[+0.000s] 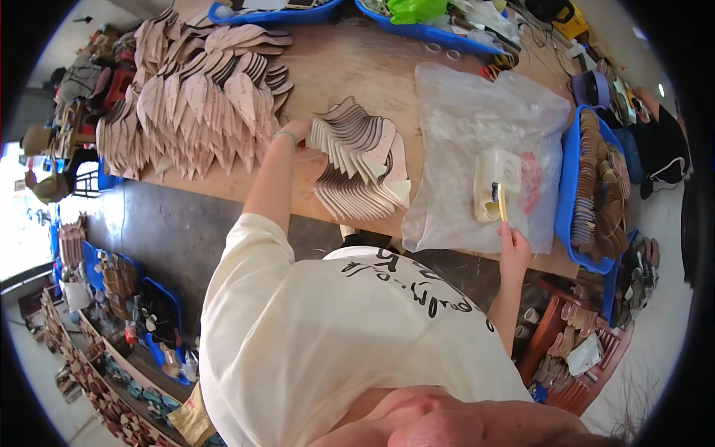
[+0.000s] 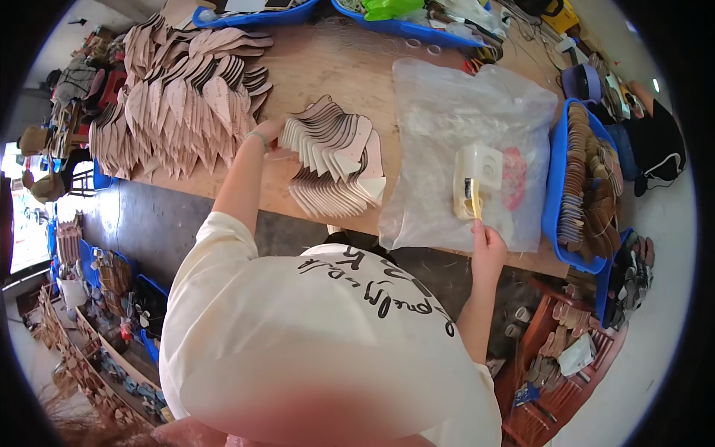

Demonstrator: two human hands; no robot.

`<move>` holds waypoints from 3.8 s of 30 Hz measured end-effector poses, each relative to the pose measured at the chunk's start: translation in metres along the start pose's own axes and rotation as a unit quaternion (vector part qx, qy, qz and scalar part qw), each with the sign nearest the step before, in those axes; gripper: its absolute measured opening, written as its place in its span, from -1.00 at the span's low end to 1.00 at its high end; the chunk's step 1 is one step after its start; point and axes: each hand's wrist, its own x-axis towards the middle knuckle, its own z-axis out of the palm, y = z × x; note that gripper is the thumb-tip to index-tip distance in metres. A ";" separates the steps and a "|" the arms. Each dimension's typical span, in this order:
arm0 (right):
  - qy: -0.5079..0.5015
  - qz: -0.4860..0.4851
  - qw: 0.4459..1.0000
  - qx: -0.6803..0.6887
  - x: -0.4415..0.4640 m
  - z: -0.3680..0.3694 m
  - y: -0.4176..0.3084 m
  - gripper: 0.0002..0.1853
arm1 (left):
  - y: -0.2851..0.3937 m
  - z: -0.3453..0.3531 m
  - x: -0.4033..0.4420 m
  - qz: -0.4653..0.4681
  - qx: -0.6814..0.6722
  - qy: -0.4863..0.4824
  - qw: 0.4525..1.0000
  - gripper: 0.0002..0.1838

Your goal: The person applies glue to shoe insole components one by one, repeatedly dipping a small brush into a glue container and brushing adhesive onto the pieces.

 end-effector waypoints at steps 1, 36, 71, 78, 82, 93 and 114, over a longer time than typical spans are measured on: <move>0.003 0.005 1.000 0.006 -0.001 -0.004 0.001 -0.63 | -0.003 -0.001 0.004 0.003 -0.004 0.014 1.000 -0.47; -0.163 0.061 0.913 -0.370 0.098 -0.009 0.098 -0.53 | 0.008 0.276 -0.203 0.082 -0.265 -0.177 0.944 -0.67; -0.265 -0.034 0.963 -0.033 0.029 0.071 0.101 -0.49 | -0.031 0.313 -0.190 -0.115 -0.435 -0.160 0.878 -0.81; -0.234 0.001 0.970 -0.068 0.036 0.101 0.131 -0.46 | -0.044 0.305 -0.183 -0.143 -0.432 -0.172 0.874 -0.81; -0.216 0.012 0.970 -0.109 0.044 0.105 0.126 -0.47 | -0.045 0.304 -0.185 -0.150 -0.403 -0.175 0.885 -0.82; -0.215 -0.115 0.931 -0.271 0.104 0.131 0.107 -0.57 | -0.063 0.297 -0.175 -0.112 -0.302 -0.199 0.926 -0.81; -0.325 -0.231 0.888 -0.228 0.037 0.057 0.023 -0.59 | -0.073 0.303 -0.181 0.071 -0.023 -0.097 0.993 -0.74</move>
